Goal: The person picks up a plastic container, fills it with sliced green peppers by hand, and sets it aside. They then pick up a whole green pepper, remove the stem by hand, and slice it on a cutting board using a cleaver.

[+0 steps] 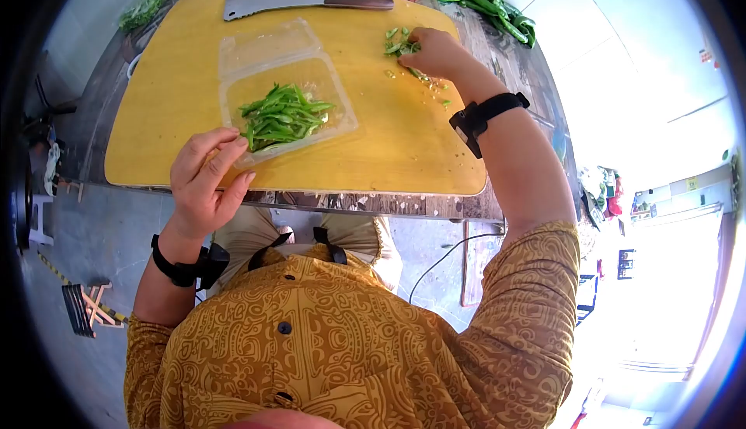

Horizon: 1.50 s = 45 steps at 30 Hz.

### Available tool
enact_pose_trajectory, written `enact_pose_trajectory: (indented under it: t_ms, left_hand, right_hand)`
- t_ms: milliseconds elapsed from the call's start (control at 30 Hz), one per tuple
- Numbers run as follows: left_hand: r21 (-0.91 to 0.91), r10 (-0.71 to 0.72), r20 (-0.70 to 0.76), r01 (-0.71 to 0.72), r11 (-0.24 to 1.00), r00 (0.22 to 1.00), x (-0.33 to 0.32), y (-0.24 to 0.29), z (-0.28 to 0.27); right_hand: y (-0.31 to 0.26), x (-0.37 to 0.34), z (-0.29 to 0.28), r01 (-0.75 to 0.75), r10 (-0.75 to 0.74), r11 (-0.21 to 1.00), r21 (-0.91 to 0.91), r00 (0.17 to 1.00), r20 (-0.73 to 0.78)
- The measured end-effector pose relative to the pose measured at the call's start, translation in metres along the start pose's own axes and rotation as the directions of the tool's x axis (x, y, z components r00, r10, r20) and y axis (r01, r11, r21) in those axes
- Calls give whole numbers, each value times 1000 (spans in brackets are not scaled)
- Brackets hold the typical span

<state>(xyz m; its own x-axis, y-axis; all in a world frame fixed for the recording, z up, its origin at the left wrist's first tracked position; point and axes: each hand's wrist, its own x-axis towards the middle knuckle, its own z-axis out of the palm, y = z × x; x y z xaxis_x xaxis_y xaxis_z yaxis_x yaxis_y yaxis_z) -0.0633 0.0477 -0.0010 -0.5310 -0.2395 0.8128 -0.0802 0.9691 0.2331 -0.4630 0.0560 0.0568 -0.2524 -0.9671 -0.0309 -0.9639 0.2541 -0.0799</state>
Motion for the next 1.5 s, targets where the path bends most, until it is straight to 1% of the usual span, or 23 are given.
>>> enact_pose_trajectory:
  t_ms: [100,300,400,500,600,700,733,833,967,1000,1100,1133,1233,1267,1367,1400,1500]
  left_hand:
    - [1,-4,-2,4,1000,1000,0,0,0]
    - [-11,-2,-10,2,1000,1000,1,0,1]
    - [-7,-6,-8,6,1000,1000,0,0,1]
    - [4,-8,-8,8,1000,1000,0,0,1]
    - [3,-12,-10,12,1000,1000,0,0,1]
    - [7,-7,-8,7,1000,1000,0,0,0]
    - [9,-4,-7,4,1000,1000,0,0,0]
    - [22,11,-51,-10,1000,999,1,-1,2]
    - [19,7,-57,-6,1000,998,0,-1,3]
    - [18,4,-56,-3,1000,998,0,-1,3]
    - [14,5,-57,-5,1000,998,0,-2,3]
    - [13,9,-59,-9,1000,998,-1,-2,4]
    - [13,12,-69,-11,1000,998,-2,-3,5]
    - [14,11,-69,-10,1000,998,-2,-4,5]
    - [16,11,-68,-10,1000,998,-2,-4,6]
    - [17,12,-67,-11,1000,998,-2,-4,6]
    - [3,0,-28,0,1000,1000,-2,-3,3]
  right_hand:
    - [-1,0,2,14,-14,1000,15,999,-37]
    - [-9,-1,0,-16,17,1000,20,999,-36]
    - [-7,2,3,-16,16,1000,1,998,-58]
    - [-2,1,3,-20,23,999,28,996,-84]
    - [6,0,-1,-88,105,968,234,992,-63]
    - [9,-5,-13,-128,159,915,384,986,-50]
    - [3,-12,-17,-137,179,899,416,982,-63]
    - [0,-17,-27,-89,161,880,466,980,-118]
    - [-23,-29,-48,42,53,856,515,984,-167]
    - [-32,-32,-53,117,-16,865,488,978,-206]
    - [-57,-37,-65,281,-201,824,493,957,-209]
    - [-74,-45,-69,326,-240,823,466,942,-234]
    - [-131,-65,-78,330,-353,731,598,932,-83]
    - [-139,-68,-74,366,-375,747,555,921,-102]
    - [-145,-59,-47,586,-564,763,274,810,-161]
    - [-154,-67,-50,517,-520,813,268,852,-65]
    - [-145,-57,-30,672,-635,711,205,740,-224]
